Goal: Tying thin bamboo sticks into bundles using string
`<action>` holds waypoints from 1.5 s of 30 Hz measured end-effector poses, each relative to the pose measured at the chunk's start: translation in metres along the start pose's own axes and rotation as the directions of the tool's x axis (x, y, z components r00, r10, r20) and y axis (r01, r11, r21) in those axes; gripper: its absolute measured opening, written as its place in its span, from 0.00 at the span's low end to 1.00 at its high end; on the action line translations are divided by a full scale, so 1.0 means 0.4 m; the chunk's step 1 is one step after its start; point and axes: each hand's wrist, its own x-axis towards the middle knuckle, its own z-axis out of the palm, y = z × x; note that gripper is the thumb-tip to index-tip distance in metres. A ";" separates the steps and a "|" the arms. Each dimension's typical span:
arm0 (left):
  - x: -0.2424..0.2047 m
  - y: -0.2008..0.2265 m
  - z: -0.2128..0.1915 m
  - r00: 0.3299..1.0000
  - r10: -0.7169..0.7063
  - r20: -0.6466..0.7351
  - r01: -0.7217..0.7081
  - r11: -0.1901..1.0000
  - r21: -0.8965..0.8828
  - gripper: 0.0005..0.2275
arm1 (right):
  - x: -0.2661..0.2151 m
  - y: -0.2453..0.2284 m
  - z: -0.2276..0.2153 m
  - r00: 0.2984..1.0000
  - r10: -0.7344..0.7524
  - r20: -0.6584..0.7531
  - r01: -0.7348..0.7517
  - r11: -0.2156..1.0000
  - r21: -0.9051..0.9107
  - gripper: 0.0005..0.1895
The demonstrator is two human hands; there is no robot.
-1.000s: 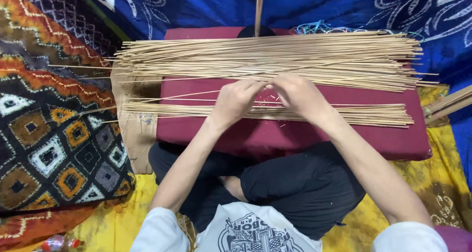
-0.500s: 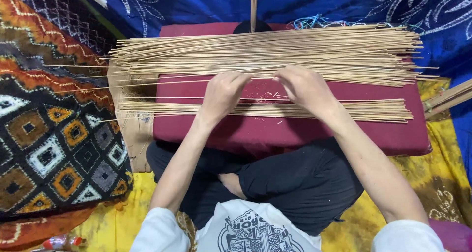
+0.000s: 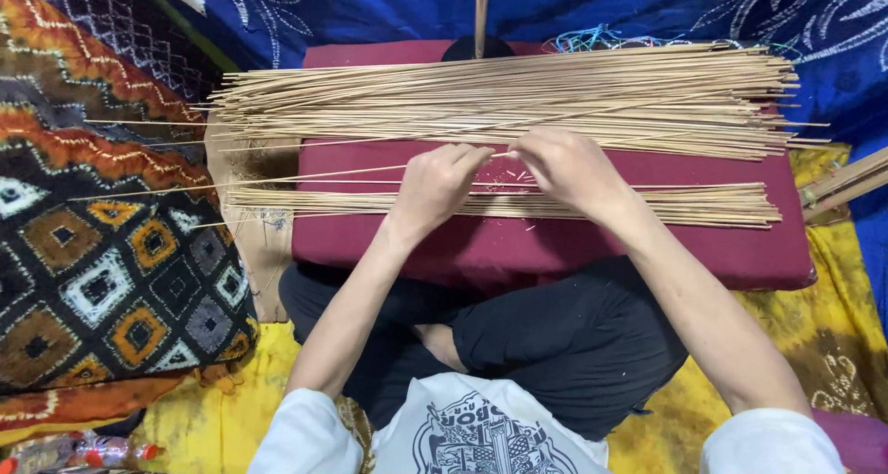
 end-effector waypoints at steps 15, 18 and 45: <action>-0.011 -0.012 -0.029 0.999 -0.032 0.009 0.032 0.999 0.012 0.04 | 0.008 -0.023 -0.034 0.998 0.023 0.059 -0.024 1.000 0.019 0.05; -0.015 -0.017 -0.029 0.999 -0.040 0.014 0.040 0.999 0.012 0.04 | 0.005 -0.013 -0.034 0.996 0.041 0.074 -0.042 0.999 0.007 0.06; 0.007 -0.007 -0.047 0.999 -0.015 0.034 0.015 1.000 0.004 0.04 | 0.001 0.012 -0.031 0.996 0.050 0.073 -0.052 0.998 0.023 0.06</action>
